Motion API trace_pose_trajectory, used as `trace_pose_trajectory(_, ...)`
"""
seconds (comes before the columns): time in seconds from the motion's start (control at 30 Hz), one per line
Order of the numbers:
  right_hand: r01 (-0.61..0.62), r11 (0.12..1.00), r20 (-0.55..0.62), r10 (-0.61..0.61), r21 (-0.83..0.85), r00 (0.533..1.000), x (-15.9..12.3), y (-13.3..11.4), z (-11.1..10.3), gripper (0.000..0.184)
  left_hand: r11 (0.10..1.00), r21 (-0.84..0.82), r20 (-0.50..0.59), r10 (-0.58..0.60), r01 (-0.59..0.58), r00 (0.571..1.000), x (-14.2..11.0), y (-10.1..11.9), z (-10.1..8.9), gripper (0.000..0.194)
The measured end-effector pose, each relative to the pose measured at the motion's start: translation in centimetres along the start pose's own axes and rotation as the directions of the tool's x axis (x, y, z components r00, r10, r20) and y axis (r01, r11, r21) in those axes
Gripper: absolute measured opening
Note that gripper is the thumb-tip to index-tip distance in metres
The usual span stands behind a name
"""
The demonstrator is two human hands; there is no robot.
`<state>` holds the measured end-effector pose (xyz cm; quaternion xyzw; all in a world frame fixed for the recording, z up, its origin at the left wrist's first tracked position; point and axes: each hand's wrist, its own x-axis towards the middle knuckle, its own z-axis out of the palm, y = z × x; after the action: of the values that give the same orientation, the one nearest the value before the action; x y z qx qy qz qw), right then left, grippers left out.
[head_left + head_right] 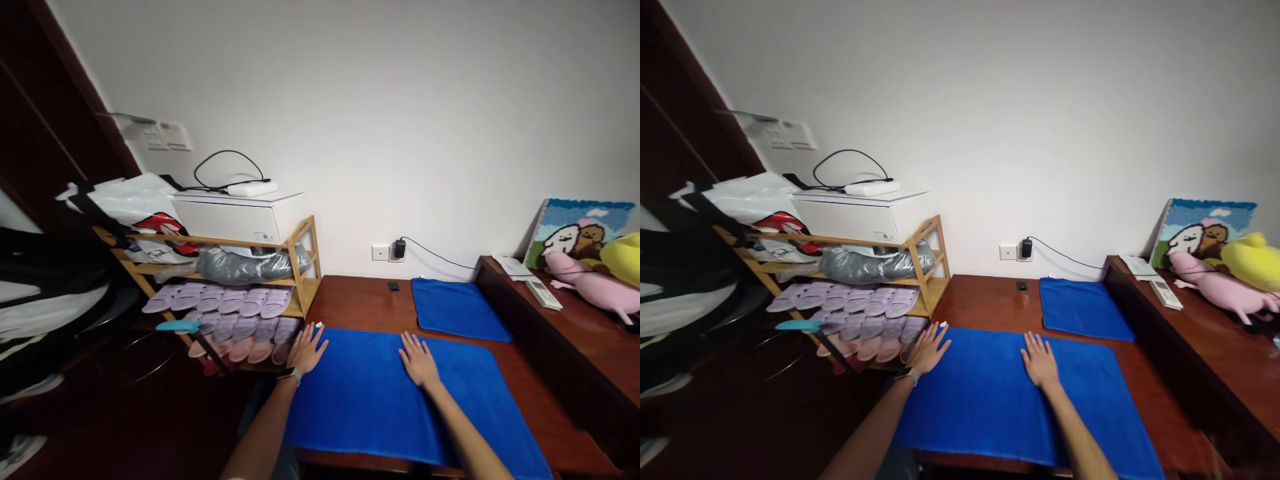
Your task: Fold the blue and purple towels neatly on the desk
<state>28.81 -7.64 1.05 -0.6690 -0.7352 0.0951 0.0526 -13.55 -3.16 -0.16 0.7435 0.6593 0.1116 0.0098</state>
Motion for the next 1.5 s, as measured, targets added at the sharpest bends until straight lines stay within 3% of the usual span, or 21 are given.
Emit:
trace_pose_trajectory(0.13,-0.243,0.968,-0.027,0.241,-0.063,0.970,-1.8,11.8,-0.4,0.074,1.000,-0.008,-0.009,-0.017,0.017,1.000,0.3,0.0,0.0,0.068)
trace_pose_trajectory(0.23,-0.365,0.927,-0.039,0.363,-0.085,0.931,-3.3,17.8,-0.9,0.077,1.000,-0.006,0.007,-0.019,0.019,1.000,0.6,-0.1,0.1,0.069)
trace_pose_trajectory(0.33,-0.392,0.915,-0.034,0.390,-0.093,0.920,-4.0,19.8,-1.3,0.079,1.000,0.007,0.029,-0.028,0.028,0.999,0.9,-0.1,0.1,0.070)
trace_pose_trajectory(0.53,-0.393,0.917,-0.031,0.391,-0.069,0.920,-3.9,19.7,-2.1,0.076,0.998,0.002,0.046,-0.065,0.065,0.997,1.3,-0.1,-0.3,0.069)
trace_pose_trajectory(0.63,-0.390,0.918,-0.045,0.388,-0.073,0.921,-3.8,18.3,-2.7,0.073,0.999,0.011,0.013,-0.044,0.044,0.999,1.5,0.4,-0.5,0.068)
trace_pose_trajectory(0.7,-0.339,0.938,-0.088,0.333,-0.068,0.939,-3.4,15.6,-2.9,0.072,1.000,0.020,-0.048,0.021,-0.020,0.999,1.6,2.3,-0.4,0.067)
trace_pose_trajectory(0.8,-0.131,0.991,-0.131,0.128,-0.019,0.983,-2.2,8.3,-2.7,0.069,0.973,-0.007,-0.110,0.229,-0.231,0.967,1.7,8.6,0.4,0.064)
trace_pose_trajectory(0.9,0.071,0.996,-0.100,-0.066,0.056,0.993,-0.6,0.5,-1.9,0.067,0.894,-0.083,-0.086,0.434,-0.441,0.897,1.7,16.4,2.0,0.060)
trace_pose_trajectory(0.97,0.119,0.989,-0.057,-0.114,0.086,0.992,0.2,-2.3,-1.3,0.066,0.875,-0.125,-0.059,0.465,-0.469,0.883,1.8,19.7,2.9,0.059)
trace_pose_trajectory(1.0,0.117,0.989,-0.038,-0.114,0.088,0.993,0.3,-2.6,-1.2,0.066,0.882,-0.137,-0.042,0.450,-0.451,0.892,2.0,20.2,3.2,0.060)
trace_pose_trajectory(1.03,0.101,0.991,-0.025,-0.100,0.082,0.995,0.3,-2.0,-1.1,0.066,0.898,-0.142,-0.024,0.418,-0.417,0.908,2.2,20.0,3.4,0.060)
trace_pose_trajectory(1.1,0.028,0.998,-0.015,-0.028,0.050,1.000,-0.2,1.5,-1.1,0.067,0.945,-0.125,0.011,0.305,-0.301,0.952,2.6,17.1,3.2,0.062)
trace_pose_trajectory(1.23,-0.263,0.964,-0.017,0.262,-0.032,0.965,-2.9,13.4,-2.1,0.070,1.000,-0.021,0.023,0.015,-0.015,1.000,3.0,6.6,1.9,0.073)
trace_pose_trajectory(1.3,-0.378,0.925,-0.041,0.377,-0.043,0.925,-4.3,18.5,-2.4,0.072,0.999,0.008,0.002,-0.043,0.043,0.999,3.0,2.4,1.5,0.076)
trace_pose_trajectory(1.4,-0.431,0.901,-0.056,0.428,-0.046,0.902,-5.5,22.2,-2.4,0.074,0.998,0.023,-0.017,-0.066,0.067,0.998,2.8,-0.1,1.4,0.078)
trace_pose_trajectory(1.5,-0.436,0.899,-0.056,0.433,-0.044,0.900,-5.7,22.5,-2.3,0.076,0.997,0.016,-0.031,-0.081,0.082,0.996,2.7,0.2,1.4,0.078)
